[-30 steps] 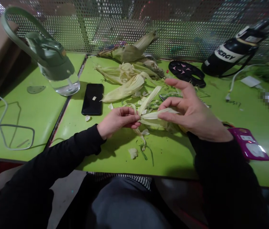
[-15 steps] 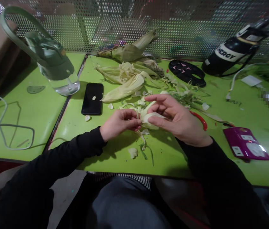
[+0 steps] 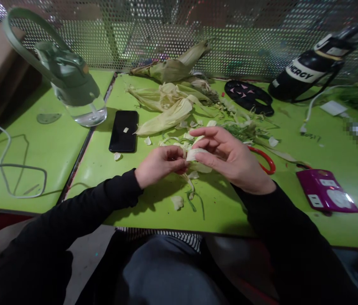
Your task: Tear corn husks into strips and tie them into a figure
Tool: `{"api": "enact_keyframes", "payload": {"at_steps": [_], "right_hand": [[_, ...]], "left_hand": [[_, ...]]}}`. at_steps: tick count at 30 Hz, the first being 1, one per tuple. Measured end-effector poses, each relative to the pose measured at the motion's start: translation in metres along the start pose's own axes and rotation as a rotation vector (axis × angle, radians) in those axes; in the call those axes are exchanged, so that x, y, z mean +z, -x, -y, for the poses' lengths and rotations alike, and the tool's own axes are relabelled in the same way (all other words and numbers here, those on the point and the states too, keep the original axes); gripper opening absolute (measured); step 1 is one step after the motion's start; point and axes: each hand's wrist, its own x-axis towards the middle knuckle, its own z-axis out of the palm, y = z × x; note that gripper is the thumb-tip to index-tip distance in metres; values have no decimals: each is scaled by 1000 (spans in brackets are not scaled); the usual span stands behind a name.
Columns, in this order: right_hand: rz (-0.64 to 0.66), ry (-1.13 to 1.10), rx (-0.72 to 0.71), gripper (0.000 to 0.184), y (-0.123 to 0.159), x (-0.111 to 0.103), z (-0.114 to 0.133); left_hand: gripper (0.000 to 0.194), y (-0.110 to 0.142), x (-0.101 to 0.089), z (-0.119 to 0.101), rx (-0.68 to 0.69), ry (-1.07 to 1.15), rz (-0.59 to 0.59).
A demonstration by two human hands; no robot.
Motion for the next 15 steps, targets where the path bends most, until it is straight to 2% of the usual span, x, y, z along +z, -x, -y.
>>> {"api": "enact_keyframes", "payload": {"at_steps": [4, 7, 8, 10, 13, 15], "right_hand": [[75, 31, -30, 41, 1, 2, -2], [143, 3, -49, 37, 1, 1, -4], [138, -38, -51, 35, 0, 1, -5], [33, -70, -68, 32, -3, -1, -9], [-130, 197, -76, 36, -9, -2, -15], [-100, 422, -73, 43, -12, -1, -18]], "left_hand": [[10, 1, -2, 2, 104, -114, -19], [22, 2, -2, 2, 152, -110, -8], [26, 2, -1, 2, 140, -81, 13], [28, 3, -1, 1, 104, -20, 34], [24, 4, 1, 1, 89, -17, 31], [18, 5, 2, 3, 112, -86, 32]]}}
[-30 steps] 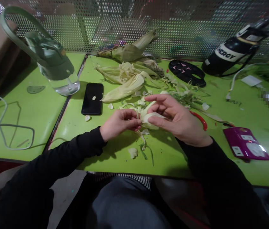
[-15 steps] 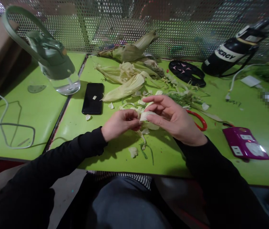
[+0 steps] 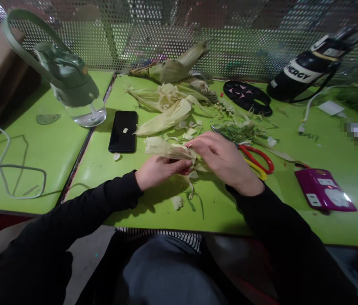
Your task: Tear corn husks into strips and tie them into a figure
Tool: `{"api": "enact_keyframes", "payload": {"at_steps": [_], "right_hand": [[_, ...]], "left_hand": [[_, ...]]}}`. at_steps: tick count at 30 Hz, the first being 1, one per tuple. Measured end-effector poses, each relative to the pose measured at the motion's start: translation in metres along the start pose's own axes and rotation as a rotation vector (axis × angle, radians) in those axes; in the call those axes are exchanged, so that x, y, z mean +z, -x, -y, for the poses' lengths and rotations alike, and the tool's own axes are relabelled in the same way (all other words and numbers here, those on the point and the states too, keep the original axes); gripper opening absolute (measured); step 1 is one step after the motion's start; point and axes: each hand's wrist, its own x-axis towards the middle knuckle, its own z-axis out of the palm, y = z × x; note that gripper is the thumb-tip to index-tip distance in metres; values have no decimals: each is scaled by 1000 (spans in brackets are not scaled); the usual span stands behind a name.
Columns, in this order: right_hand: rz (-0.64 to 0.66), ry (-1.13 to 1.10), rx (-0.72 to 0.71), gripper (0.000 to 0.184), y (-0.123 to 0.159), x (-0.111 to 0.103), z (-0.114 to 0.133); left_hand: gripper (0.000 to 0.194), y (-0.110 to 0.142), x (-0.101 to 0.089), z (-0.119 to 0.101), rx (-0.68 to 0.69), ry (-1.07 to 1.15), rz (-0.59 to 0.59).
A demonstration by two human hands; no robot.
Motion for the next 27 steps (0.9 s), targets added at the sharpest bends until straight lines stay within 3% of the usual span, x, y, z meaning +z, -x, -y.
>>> {"api": "enact_keyframes", "payload": {"at_steps": [2, 5, 9, 16, 18, 22, 27], "right_hand": [[53, 50, -22, 42, 0, 3, 0], [31, -142, 55, 27, 2, 6, 4], [-45, -498, 229, 20, 4, 7, 11], [-99, -709, 210, 20, 5, 5, 14], [-89, -631, 163, 24, 8, 2, 15], [-5, -220, 18, 37, 10, -8, 20], [187, -15, -87, 25, 6, -16, 18]], "left_hand": [[12, 0, 1, 2, 29, -60, 8], [9, -1, 2, 4, 9, -26, 32], [9, -1, 3, -2, -144, 159, 5], [9, 2, 9, -18, -404, 251, -97], [11, 1, 9, -20, -432, 264, -102], [13, 1, 7, -19, -458, 300, -102], [7, 1, 4, -15, -411, 371, -77]]}}
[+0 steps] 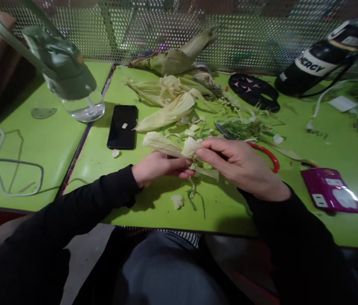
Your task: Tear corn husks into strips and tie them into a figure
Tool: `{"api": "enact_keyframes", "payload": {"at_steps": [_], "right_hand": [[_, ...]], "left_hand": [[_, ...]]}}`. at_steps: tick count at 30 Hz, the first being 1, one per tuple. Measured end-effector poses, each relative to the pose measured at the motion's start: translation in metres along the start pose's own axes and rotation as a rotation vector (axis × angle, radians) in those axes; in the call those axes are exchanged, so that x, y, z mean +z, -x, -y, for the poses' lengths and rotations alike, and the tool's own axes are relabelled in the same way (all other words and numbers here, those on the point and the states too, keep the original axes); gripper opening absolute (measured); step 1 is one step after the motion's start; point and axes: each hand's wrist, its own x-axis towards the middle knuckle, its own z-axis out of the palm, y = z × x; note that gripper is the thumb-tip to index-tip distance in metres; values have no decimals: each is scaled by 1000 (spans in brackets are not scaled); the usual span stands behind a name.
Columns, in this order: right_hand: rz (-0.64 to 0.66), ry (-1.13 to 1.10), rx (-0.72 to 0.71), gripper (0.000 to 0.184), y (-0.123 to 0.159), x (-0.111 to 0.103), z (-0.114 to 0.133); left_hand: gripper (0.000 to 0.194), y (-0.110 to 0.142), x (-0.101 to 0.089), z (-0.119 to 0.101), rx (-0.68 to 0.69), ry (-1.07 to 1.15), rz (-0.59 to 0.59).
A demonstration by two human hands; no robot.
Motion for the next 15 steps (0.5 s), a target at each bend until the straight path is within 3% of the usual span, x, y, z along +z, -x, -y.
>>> {"api": "enact_keyframes", "payload": {"at_steps": [7, 11, 15], "right_hand": [[69, 84, 13, 26, 2, -3, -8], [43, 97, 21, 25, 2, -1, -6], [-11, 167, -18, 29, 1, 4, -8]], "left_hand": [[15, -1, -9, 0, 105, 27, 136], [9, 0, -9, 0, 146, 27, 153], [15, 0, -7, 3, 123, -29, 97]]}}
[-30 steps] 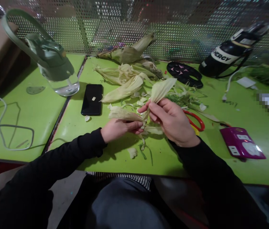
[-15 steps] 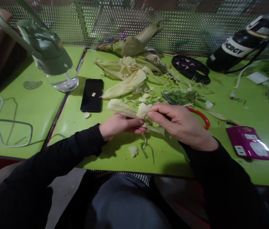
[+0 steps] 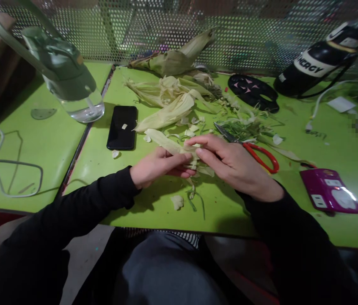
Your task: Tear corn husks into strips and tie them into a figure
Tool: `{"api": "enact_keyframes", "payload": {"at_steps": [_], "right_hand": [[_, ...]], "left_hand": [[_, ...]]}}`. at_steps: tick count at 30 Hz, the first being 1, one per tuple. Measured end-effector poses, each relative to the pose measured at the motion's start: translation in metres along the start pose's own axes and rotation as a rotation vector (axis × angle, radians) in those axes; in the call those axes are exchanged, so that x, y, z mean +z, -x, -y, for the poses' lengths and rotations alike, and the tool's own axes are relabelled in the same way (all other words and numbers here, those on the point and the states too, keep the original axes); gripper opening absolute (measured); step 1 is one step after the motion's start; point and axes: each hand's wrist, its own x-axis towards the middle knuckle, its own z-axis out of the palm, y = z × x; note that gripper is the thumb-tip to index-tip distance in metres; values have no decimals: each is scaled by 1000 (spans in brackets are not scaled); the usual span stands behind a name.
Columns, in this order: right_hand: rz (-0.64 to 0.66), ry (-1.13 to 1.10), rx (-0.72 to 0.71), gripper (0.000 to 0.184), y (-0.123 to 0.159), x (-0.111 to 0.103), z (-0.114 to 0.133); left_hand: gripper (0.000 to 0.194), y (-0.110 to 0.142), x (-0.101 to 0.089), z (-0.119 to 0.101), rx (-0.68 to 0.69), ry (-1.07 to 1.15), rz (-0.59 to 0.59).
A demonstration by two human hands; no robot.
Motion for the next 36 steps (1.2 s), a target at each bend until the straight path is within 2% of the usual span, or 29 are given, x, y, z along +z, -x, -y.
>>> {"api": "enact_keyframes", "payload": {"at_steps": [7, 13, 19, 23, 25, 28, 33, 36], "right_hand": [[100, 99, -187, 35, 1, -3, -12], [12, 249, -178, 40, 1, -2, -13], [-63, 261, -142, 35, 3, 2, -8], [-124, 199, -158, 27, 4, -1, -6], [-123, 172, -219, 26, 2, -3, -5], [-90, 191, -288, 26, 0, -4, -6], [-98, 327, -283, 23, 0, -4, -7], [-91, 331, -302, 21, 0, -4, -8]], "left_hand": [[21, -1, 0, 1, 5, -29, -21], [5, 0, 2, -2, 42, -42, 5], [22, 0, 3, -3, 26, -38, -40], [14, 0, 1, -4, 10, -17, -18], [10, 1, -1, -4, 40, 3, 4], [17, 0, -3, -3, 97, -20, 35], [7, -5, -7, 2, 138, -109, 90], [15, -7, -9, 4, 168, -125, 96]]}}
